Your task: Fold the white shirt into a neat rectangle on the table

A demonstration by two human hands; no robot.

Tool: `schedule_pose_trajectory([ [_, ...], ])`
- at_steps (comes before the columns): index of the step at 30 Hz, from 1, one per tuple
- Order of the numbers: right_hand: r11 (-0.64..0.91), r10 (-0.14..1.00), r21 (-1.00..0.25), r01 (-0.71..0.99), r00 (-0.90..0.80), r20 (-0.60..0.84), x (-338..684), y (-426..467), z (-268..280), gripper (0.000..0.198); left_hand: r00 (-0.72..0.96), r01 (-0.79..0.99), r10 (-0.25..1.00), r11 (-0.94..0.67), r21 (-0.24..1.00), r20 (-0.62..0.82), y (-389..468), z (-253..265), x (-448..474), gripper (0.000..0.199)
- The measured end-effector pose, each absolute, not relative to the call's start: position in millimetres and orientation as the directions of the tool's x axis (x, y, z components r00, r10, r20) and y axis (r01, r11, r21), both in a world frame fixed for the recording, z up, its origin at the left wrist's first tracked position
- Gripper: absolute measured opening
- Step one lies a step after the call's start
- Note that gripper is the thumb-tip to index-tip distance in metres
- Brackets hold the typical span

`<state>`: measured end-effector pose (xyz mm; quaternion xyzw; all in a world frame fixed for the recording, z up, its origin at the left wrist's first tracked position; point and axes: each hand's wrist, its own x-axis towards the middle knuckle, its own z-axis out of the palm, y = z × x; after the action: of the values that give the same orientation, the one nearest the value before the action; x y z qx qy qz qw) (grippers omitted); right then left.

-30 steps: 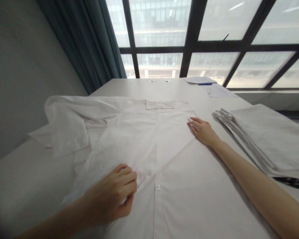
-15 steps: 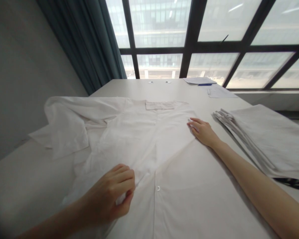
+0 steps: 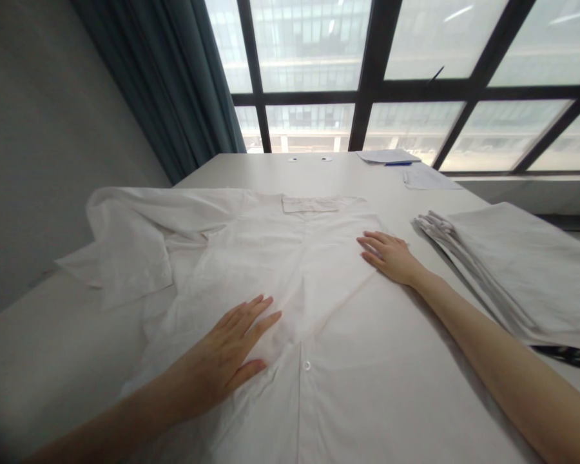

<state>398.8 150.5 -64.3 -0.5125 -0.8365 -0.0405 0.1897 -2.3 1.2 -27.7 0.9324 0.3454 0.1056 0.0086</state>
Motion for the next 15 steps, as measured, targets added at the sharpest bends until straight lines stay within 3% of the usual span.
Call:
schedule_pose_trajectory([
  [3,0.464,0.847,-0.113,0.878,-0.403,0.347,399,151,-66,0.044,0.712,0.679,0.671,-0.733,0.04,0.205,5,-37,-7,0.056],
  [9,0.468,0.842,-0.105,0.878,-0.406,0.357,400,152,-66,0.043,0.502,0.83,0.789,-0.554,0.059,0.354,20,-38,-13,0.037],
  [15,0.467,0.838,-0.107,0.878,-0.401,0.369,400,152,-67,0.041,0.461,0.863,0.815,-0.503,0.034,0.35,25,-30,-16,0.029],
])
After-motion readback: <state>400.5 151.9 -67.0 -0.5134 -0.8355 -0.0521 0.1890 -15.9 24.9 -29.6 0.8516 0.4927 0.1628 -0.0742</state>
